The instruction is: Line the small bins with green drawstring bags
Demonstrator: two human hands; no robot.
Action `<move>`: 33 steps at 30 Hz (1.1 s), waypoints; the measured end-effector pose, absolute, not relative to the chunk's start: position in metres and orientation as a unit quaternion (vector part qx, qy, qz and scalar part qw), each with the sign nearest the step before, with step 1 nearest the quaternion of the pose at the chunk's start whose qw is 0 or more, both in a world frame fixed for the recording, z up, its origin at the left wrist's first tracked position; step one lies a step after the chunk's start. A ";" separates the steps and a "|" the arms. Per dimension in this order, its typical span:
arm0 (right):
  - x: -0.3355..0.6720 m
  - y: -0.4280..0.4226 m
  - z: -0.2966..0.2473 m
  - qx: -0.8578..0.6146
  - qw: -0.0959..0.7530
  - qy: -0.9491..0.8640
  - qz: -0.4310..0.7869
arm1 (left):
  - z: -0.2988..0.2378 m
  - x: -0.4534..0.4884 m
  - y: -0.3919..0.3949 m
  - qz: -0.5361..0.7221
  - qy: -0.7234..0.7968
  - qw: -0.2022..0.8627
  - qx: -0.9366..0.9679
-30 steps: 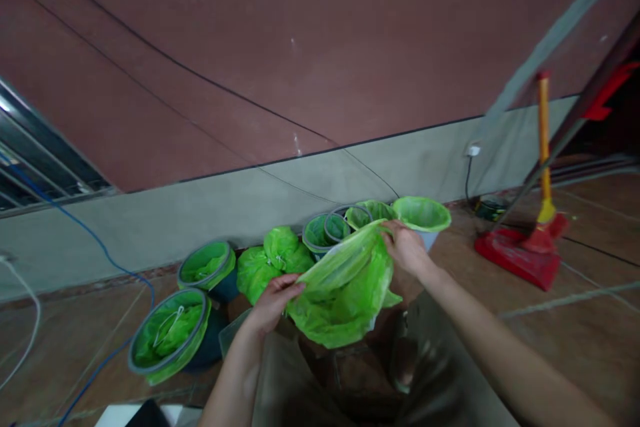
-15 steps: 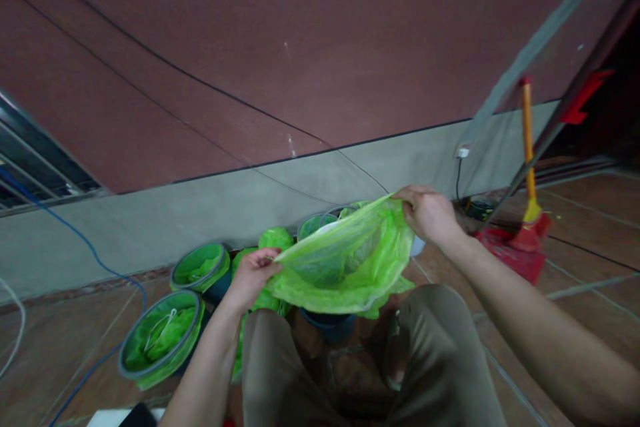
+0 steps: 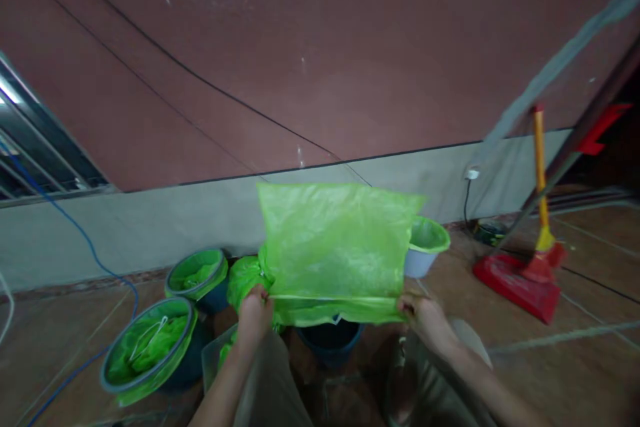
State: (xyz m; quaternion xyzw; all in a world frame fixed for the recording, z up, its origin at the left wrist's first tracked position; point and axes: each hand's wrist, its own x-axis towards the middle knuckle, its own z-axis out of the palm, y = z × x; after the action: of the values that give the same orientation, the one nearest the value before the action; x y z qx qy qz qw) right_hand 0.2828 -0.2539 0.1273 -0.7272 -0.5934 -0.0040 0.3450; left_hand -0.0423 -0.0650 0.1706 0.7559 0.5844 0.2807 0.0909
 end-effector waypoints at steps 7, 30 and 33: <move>0.276 -0.255 0.248 -0.602 0.500 -0.572 -0.247 | 0.243 -0.048 -0.051 0.546 0.544 -0.018 0.637; 0.267 -0.285 0.122 -0.788 0.269 -0.552 0.044 | 0.141 -0.109 -0.036 0.339 0.589 0.110 0.725; 0.268 -0.286 0.169 -0.750 0.385 -0.534 -0.064 | 0.172 -0.105 -0.032 0.458 0.558 0.106 0.684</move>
State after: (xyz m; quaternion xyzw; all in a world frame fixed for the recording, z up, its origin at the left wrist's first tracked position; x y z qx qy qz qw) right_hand 0.2680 -0.2857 0.1688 -0.7500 -0.5342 -0.0644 0.3848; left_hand -0.1050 -0.0322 0.1717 0.6837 0.5584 0.4577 0.1064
